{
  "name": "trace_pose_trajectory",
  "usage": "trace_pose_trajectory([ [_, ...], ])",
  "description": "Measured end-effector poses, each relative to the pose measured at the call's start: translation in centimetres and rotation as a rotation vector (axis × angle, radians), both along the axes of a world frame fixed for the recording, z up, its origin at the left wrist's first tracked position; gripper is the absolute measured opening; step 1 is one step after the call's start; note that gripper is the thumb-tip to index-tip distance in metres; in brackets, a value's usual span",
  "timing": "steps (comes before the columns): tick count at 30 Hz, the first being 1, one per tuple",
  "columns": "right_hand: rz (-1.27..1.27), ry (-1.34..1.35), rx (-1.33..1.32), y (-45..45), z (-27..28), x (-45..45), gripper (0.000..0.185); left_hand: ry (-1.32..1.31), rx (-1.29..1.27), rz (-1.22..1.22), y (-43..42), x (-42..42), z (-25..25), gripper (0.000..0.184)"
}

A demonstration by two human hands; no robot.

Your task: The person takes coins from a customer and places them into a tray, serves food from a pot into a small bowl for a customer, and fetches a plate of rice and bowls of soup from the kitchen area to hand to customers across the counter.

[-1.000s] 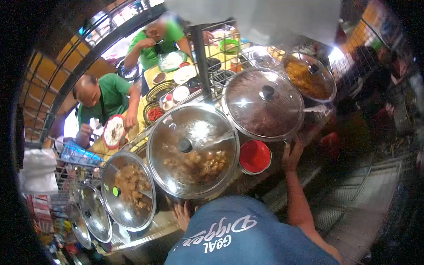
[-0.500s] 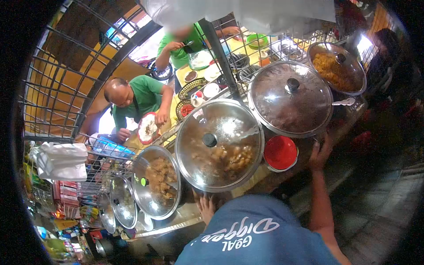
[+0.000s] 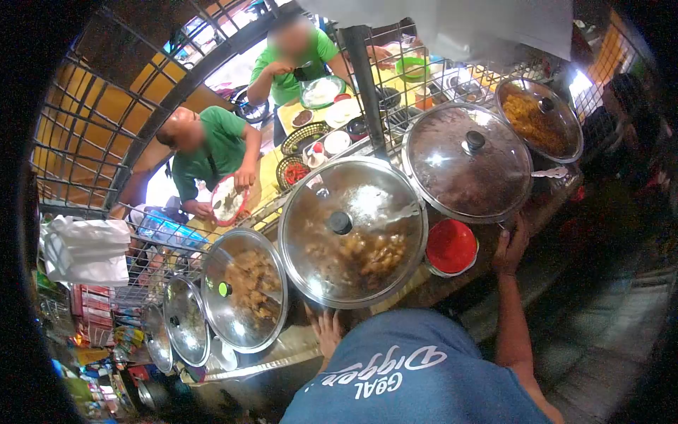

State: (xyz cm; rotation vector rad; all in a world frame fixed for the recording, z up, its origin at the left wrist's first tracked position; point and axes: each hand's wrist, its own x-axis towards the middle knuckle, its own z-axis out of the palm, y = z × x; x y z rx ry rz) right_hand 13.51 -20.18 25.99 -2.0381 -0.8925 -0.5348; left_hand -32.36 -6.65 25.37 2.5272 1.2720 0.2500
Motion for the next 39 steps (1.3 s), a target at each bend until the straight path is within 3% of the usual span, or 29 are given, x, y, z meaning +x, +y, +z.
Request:
trace_pose_trajectory([
  [3, -0.025, 0.079, -0.024, -0.4, -1.5, 1.0, 0.049, 0.12, 0.04, -0.025, 0.3, -1.9, -3.9, 0.058],
  [4, -0.017, 0.033, 0.017, 0.9, -1.5, 1.8, 0.049, 0.065, -0.07, 0.017, 0.3, -1.0, -2.1, 0.058],
  [7, -0.022, 0.055, -0.021, -1.1, -2.2, 0.9, 0.056, 0.031, -0.026, 0.046, -0.2, 0.0, -0.2, 0.063],
  [12, -0.009, 0.092, -0.015, -0.3, -0.8, 0.2, 0.053, 0.02, 0.004, 0.034, -0.5, -0.2, -0.9, 0.067],
  [13, 0.076, 0.208, 0.002, 0.5, -0.6, 0.2, 0.049, 0.015, 0.033, 0.001, -0.1, -0.5, -1.1, 0.066],
  [14, 0.014, 0.224, 0.035, 0.4, -1.2, -0.3, 0.045, -0.055, -0.16, 0.119, 0.4, -0.9, -0.7, 0.064],
  [15, -0.047, 0.24, 0.069, 0.5, -1.8, -0.5, 0.042, -0.056, -0.131, 0.087, 1.0, -0.7, -0.9, 0.063],
  [16, 0.091, 0.283, 0.155, 1.8, 1.7, -1.5, 0.037, -0.053, -0.029, 0.043, 1.6, -0.6, -1.2, 0.063],
  [17, -0.052, 0.195, -0.051, 0.0, -2.3, 0.6, 0.042, -0.059, 0.11, 0.013, 2.2, -0.6, -1.6, 0.063],
  [18, -0.18, 0.151, -0.093, 0.4, -0.9, -0.5, 0.048, -0.075, 0.176, -0.02, 2.6, -0.6, -1.8, 0.063],
  [19, -0.153, 0.039, -0.037, 0.0, 0.8, -0.7, 0.048, -0.09, 0.218, -0.055, 2.9, -0.6, -2.0, 0.063],
  [22, -0.286, 0.028, 0.013, -3.9, 1.8, -0.2, 0.049, -0.115, 0.282, -0.123, 3.4, -0.4, -2.4, 0.063],
  [24, -0.366, 0.314, 0.359, -8.2, 3.4, 2.1, 0.057, -0.12, 0.303, -0.143, 3.3, -0.3, -2.4, 0.063],
  [27, -0.563, 0.305, 0.563, -16.7, 4.2, 8.8, 0.066, -0.127, 0.329, -0.129, 3.0, 0.2, -2.7, 0.062],
  [28, -0.62, 0.217, 0.396, -19.9, 5.7, 10.5, 0.072, -0.122, 0.337, -0.125, 2.7, 0.5, -2.7, 0.062],
  [32, -0.47, 0.263, 0.323, -28.2, 10.5, 18.8, 0.1, -0.079, 0.351, -0.126, 1.0, 2.1, -2.6, 0.062],
  [35, -0.353, 0.391, 0.259, -29.9, 13.7, 22.9, 0.112, -0.055, 0.364, -0.125, -0.4, 3.4, -2.5, 0.062],
  [39, -0.22, 0.437, 0.281, -30.6, 13.3, 27.0, 0.126, -0.025, 0.372, -0.114, -2.2, 5.0, -2.0, 0.062],
])
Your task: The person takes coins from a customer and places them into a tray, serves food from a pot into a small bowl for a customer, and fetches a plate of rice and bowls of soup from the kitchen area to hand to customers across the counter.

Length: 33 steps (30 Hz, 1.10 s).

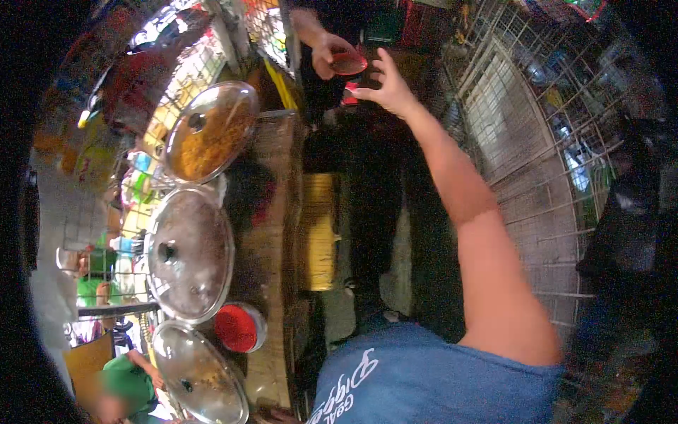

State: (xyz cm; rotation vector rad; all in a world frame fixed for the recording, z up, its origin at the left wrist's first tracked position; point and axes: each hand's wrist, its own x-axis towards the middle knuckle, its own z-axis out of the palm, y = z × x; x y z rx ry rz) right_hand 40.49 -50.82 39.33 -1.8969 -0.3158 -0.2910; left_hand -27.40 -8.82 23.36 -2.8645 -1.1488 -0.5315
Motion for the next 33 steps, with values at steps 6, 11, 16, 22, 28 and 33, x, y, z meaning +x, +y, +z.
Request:
trace_pose_trajectory([
  [6, 0.078, -0.111, 0.129, 0.3, -2.0, 3.1, 0.125, 0.045, 0.006, 0.013, -0.8, 1.2, 0.6, 0.061],
  [11, 0.091, -0.091, 0.349, 0.8, -1.9, 2.4, 0.124, 0.057, 0.013, 0.016, -0.9, 1.4, 0.8, 0.061],
  [16, 0.075, -0.18, 0.305, 1.0, -2.4, 2.4, 0.118, 0.062, 0.025, 0.031, -1.0, 1.3, 1.1, 0.06],
  [22, 0.024, -0.286, 0.238, 1.1, -1.6, 1.6, 0.108, 0.06, 0.034, 0.045, -0.7, 0.7, 1.5, 0.06],
  [28, -0.001, -0.374, 0.204, 1.5, -0.1, -0.2, 0.101, 0.053, 0.027, 0.058, 0.1, 0.0, 2.2, 0.059],
  [33, 0.031, -0.358, 0.283, 1.8, 1.2, -2.4, 0.097, 0.046, 0.022, 0.055, 0.7, -1.0, 2.0, 0.059],
])
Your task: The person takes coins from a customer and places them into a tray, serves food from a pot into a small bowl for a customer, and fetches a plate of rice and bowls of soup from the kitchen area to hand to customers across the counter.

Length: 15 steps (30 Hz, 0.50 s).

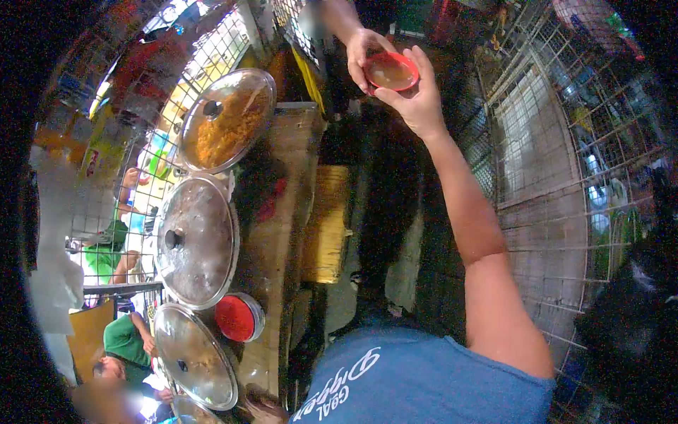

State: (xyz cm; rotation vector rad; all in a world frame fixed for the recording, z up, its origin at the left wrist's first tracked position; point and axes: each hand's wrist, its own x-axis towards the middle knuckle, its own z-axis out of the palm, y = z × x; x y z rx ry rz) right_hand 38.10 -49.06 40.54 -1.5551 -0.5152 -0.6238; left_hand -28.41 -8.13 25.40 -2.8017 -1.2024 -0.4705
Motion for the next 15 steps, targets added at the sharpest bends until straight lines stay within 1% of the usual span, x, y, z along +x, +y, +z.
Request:
trace_pose_trajectory([
  [5, 0.1, 0.061, 0.101, 0.5, 2.0, -3.7, 0.094, 0.004, -0.012, -0.011, 0.1, -1.4, 0.1, 0.059],
  [7, -0.059, 0.054, -0.132, 0.1, 2.4, -5.0, 0.092, -0.002, -0.038, -0.029, 0.6, -1.7, 0.6, 0.059],
  [8, -0.142, 0.032, -0.241, 0.2, 3.2, -6.2, 0.09, -0.093, -0.27, -0.056, 0.4, 0.1, 2.9, 0.06],
  [9, -0.127, 0.059, -0.218, 1.1, 4.3, -7.9, 0.086, -0.11, -0.08, -0.057, -0.4, 1.1, 3.9, 0.057],
  [10, -0.178, -0.079, -0.351, 0.0, 3.3, -6.9, 0.082, -0.127, -0.049, -0.047, 0.7, -0.8, 1.2, 0.055],
  [11, -0.285, -0.174, -0.531, 1.2, 4.9, -8.8, 0.075, -0.133, -0.232, 0.03, 0.4, -0.1, 2.9, 0.06],
  [12, -0.108, -0.081, -0.402, 1.3, 4.4, -9.4, 0.067, -0.135, -0.401, 0.123, 0.0, 0.6, 4.7, 0.067],
  [13, 0.053, 0.016, -0.26, 1.4, 3.8, -9.8, 0.059, -0.075, -0.261, 0.099, 0.1, -0.6, 3.8, 0.07],
  [14, 0.042, 0.086, -0.287, 1.5, 3.7, -10.3, 0.062, -0.073, -0.21, 0.104, 0.4, -1.6, 2.7, 0.071],
  [15, 0.018, -0.007, -0.387, 1.3, 3.3, -10.5, 0.065, -0.07, -0.169, 0.087, 0.7, -2.3, 2.1, 0.072],
])
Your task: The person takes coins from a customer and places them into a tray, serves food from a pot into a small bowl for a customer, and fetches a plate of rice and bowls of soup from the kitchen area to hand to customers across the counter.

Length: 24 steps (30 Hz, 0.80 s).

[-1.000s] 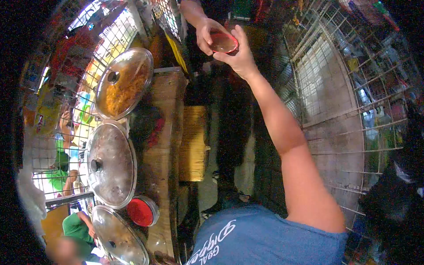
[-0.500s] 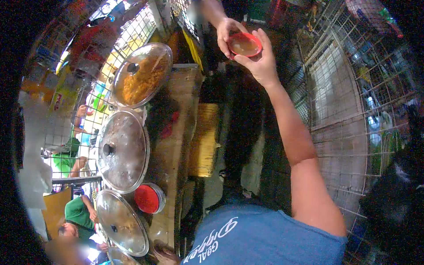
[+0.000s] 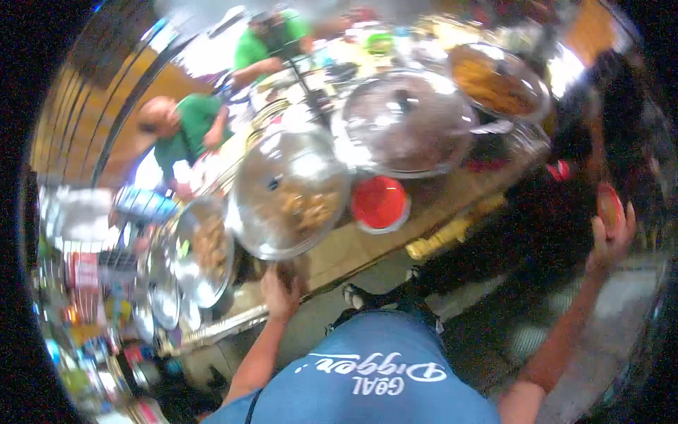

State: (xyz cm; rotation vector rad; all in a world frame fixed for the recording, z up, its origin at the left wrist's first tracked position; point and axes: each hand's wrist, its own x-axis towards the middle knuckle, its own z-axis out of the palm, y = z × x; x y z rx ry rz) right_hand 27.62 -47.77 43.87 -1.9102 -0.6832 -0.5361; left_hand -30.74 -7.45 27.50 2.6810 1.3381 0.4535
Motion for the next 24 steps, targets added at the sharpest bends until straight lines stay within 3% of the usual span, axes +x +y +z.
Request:
trace_pose_trajectory([
  [2, 0.027, -0.116, -0.085, 1.4, 0.0, -1.2, 0.068, -0.029, -0.079, 0.027, -0.4, 0.9, 1.2, 0.07],
  [4, 0.127, 0.057, -0.027, 3.9, 1.5, -4.9, 0.07, -0.073, -0.071, 0.019, -0.5, 0.0, 0.7, 0.07],
  [5, 0.083, -0.006, -0.127, 5.2, 2.5, -6.5, 0.071, -0.098, -0.066, -0.019, -0.5, -0.5, 0.5, 0.069],
  [10, 0.188, -0.029, -0.105, 11.5, 3.2, -12.0, 0.076, -0.311, -0.084, -0.15, -0.4, -3.1, 2.1, 0.066],
  [13, 0.361, -0.007, -0.038, 17.0, 3.1, -15.4, 0.082, -0.335, -0.132, -0.15, -0.6, -6.5, 2.3, 0.068],
  [15, 0.544, 0.198, 0.107, 20.8, 3.2, -17.9, 0.084, -0.313, -0.134, -0.111, -0.4, -9.0, 1.9, 0.07],
  [18, 0.539, -0.048, -0.106, 25.8, 3.1, -19.0, 0.082, -0.29, -0.176, -0.011, 0.3, -13.1, 0.0, 0.073],
  [20, 0.542, -0.033, -0.073, 29.3, 2.3, -20.1, 0.081, -0.308, -0.221, 0.038, 0.6, -14.4, -0.5, 0.074],
  [24, 0.636, -0.221, -0.166, 36.5, 3.9, -22.5, 0.087, -0.312, -0.02, 0.049, 1.7, -15.4, -0.6, 0.076],
])
